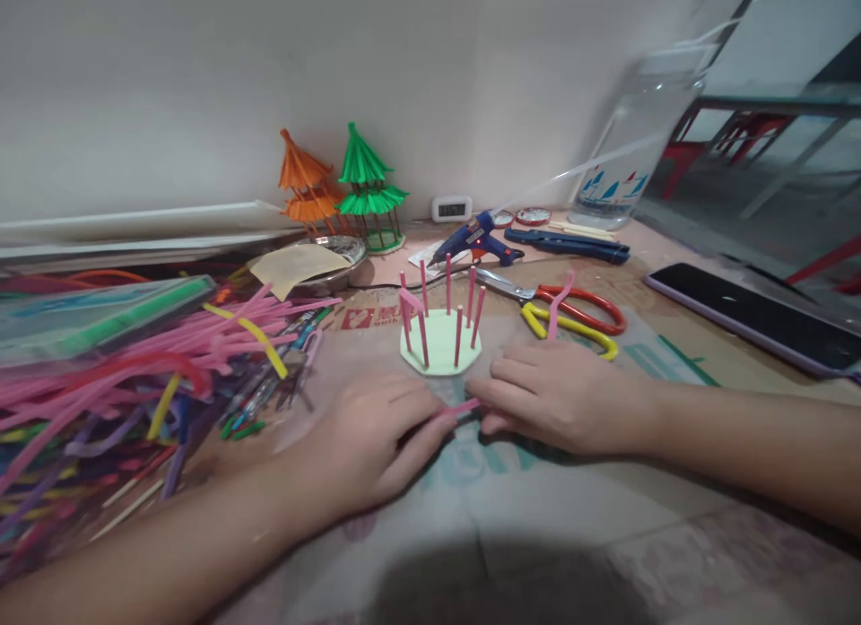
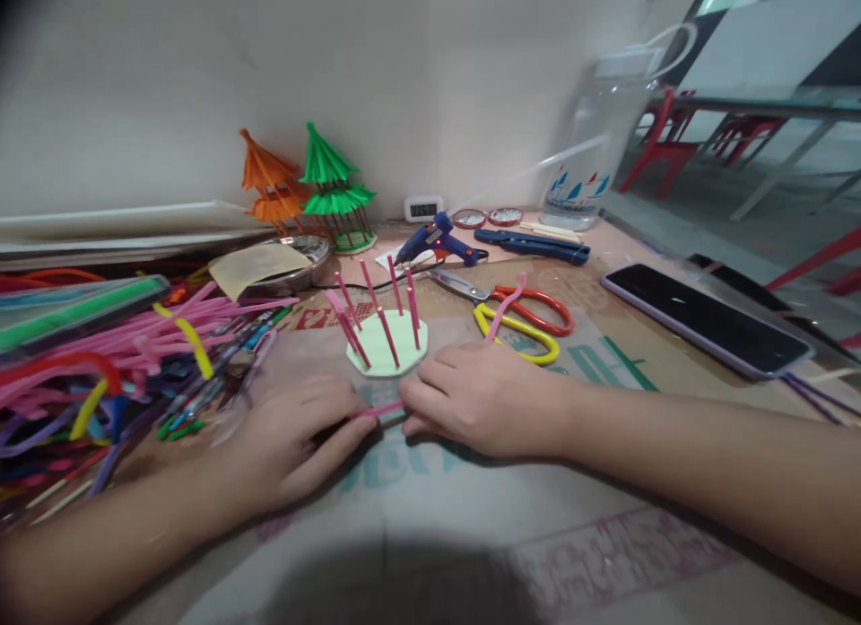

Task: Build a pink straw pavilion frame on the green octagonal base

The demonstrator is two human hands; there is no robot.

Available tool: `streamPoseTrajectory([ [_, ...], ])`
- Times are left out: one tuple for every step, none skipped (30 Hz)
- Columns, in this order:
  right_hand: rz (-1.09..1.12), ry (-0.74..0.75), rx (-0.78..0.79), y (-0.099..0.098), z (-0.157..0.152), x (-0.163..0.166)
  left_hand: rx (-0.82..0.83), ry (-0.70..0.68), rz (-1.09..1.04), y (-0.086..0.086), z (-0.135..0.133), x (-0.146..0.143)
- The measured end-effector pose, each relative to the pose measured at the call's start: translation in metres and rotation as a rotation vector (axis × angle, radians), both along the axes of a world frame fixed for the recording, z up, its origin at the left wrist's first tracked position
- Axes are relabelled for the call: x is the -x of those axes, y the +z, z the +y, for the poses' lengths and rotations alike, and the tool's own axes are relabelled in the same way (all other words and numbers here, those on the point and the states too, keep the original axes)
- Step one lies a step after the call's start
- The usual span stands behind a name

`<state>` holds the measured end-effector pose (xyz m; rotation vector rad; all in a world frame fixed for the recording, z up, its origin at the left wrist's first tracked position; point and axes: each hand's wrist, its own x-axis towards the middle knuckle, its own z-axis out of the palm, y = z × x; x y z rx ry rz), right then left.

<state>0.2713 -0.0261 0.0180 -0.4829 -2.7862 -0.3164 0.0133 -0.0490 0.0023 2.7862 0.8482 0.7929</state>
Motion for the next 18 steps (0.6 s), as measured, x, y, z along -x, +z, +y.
streamPoseTrajectory([
  [-0.007,0.014,-0.033,0.001,-0.001,0.001,-0.035,-0.012,0.008,-0.001,0.000,0.000],
  [-0.012,0.030,-0.064,0.002,-0.003,0.001,-0.068,-0.026,0.015,-0.001,0.000,0.000],
  [-0.014,0.044,-0.086,0.003,-0.006,0.003,-0.094,-0.036,0.021,-0.002,0.000,0.000],
  [-0.012,0.056,-0.097,0.004,-0.008,0.004,-0.115,-0.047,0.022,-0.002,0.000,0.000],
  [-0.006,0.060,-0.100,0.004,-0.010,0.006,-0.130,-0.056,0.020,-0.002,0.000,-0.001],
  [0.003,0.057,-0.097,0.003,-0.013,0.009,-0.142,-0.069,0.018,-0.001,0.000,-0.001],
  [0.013,0.049,-0.092,0.002,-0.015,0.011,-0.153,-0.084,0.018,-0.001,0.000,-0.001],
  [0.024,0.040,-0.090,0.001,-0.016,0.013,-0.163,-0.098,0.023,-0.001,0.000,-0.002],
  [0.030,0.035,-0.090,-0.001,-0.016,0.014,-0.171,-0.111,0.032,0.000,0.000,-0.002],
  [0.037,0.032,-0.088,-0.003,-0.016,0.015,-0.176,-0.121,0.044,0.000,0.001,-0.002],
  [0.041,0.029,-0.076,-0.005,-0.016,0.015,-0.180,-0.128,0.055,0.000,0.001,-0.002],
  [0.045,0.023,-0.056,-0.007,-0.015,0.015,-0.183,-0.130,0.064,0.001,0.001,-0.002],
  [0.050,0.014,-0.033,-0.009,-0.014,0.014,-0.184,-0.130,0.069,0.001,0.002,-0.001],
  [0.059,0.003,-0.014,-0.010,-0.014,0.013,-0.185,-0.130,0.069,0.001,0.003,0.000],
  [0.067,-0.007,-0.003,-0.011,-0.014,0.012,-0.186,-0.129,0.068,0.001,0.003,0.000],
  [0.073,-0.012,-0.001,-0.012,-0.014,0.011,-0.185,-0.129,0.067,0.002,0.004,0.001],
  [0.076,-0.012,-0.008,-0.012,-0.015,0.011,-0.184,-0.133,0.070,0.002,0.004,0.002],
  [0.074,-0.010,-0.016,-0.012,-0.017,0.010,-0.185,-0.138,0.073,0.002,0.005,0.002],
])
